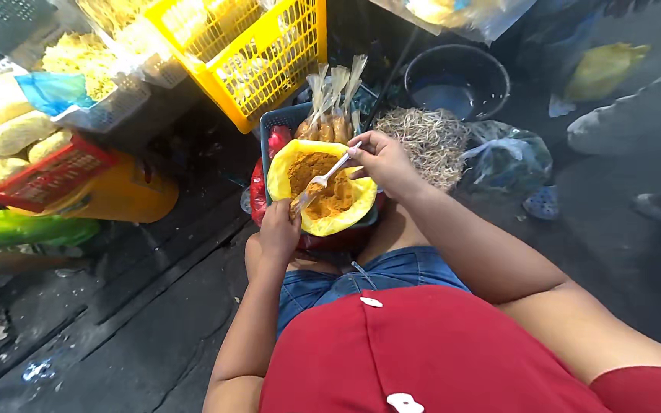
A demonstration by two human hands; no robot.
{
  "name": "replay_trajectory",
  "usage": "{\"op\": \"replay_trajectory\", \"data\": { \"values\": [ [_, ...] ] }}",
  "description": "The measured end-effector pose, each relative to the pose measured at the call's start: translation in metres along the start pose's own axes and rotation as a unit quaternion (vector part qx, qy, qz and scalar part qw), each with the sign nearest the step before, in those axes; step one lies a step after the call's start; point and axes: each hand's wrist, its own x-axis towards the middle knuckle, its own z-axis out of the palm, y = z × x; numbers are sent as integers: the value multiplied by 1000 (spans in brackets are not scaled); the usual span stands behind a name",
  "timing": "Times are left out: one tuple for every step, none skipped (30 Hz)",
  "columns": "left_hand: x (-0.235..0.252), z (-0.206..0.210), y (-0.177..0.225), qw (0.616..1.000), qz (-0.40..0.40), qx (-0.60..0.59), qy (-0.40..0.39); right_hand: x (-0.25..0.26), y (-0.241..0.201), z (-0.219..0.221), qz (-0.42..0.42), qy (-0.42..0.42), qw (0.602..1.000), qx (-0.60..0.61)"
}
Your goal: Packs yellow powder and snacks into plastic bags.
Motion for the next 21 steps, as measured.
{"op": "replay_trajectory", "data": {
  "values": [
    [1,0,2,1000,0,-15,-2,-5,3,6,-28,-20,999,-23],
    [2,-1,3,999,-7,-40,-9,-13,5,12,-71,-45,995,-56],
    [3,-3,5,996,-23,-78,-23,-22,5,17,-139,-67,983,-101],
    [5,-5,6,989,-49,-131,-42,-30,4,18,-230,-81,958,-148],
    [8,-7,7,977,-81,-190,-58,-35,1,17,-324,-89,925,-178],
    [9,-10,9,960,-111,-250,-64,-39,-5,14,-394,-93,896,-185],
    [11,-14,10,937,-138,-314,-65,-43,-12,9,-437,-86,878,-176],
    [13,-18,11,908,-161,-382,-64,-47,-18,2,-457,-69,872,-159],
    [15,-21,10,870,-171,-458,-59,-49,-22,-4,-461,-42,876,-137],
    [18,-24,10,828,-169,-531,-59,-49,-23,-11,-452,-10,884,-119],
    [23,-27,11,789,-164,-589,-58,-48,-20,-15,-433,20,894,-112],
    [29,-32,15,759,-161,-628,-56,-46,-13,-19,-397,45,907,-129],
    [36,-39,22,744,-160,-646,-50,-45,-1,-21,-349,56,919,-174],
    [44,-47,28,747,-148,-647,-42,-44,14,-20,-289,48,928,-230],
    [53,-54,34,762,-123,-635,-29,-43,30,-19,-232,21,930,-284],
    [61,-62,38,779,-88,-621,-16,-44,46,-17,-185,-13,923,-338],
    [70,-70,42,792,-54,-608,-6,-45,60,-14,-157,-38,909,-384],
    [79,-77,46,804,-19,-594,4,-46,71,-12,-150,-46,895,-417],
    [88,-85,51,819,15,-573,12,-48,79,-11,-150,-48,884,-441],
    [97,-95,56,837,45,-545,22,-50,82,-11,-150,-43,877,-454],
    [103,-106,63,856,67,-512,33,-51,84,-11,-156,-31,873,-461]
  ]
}}
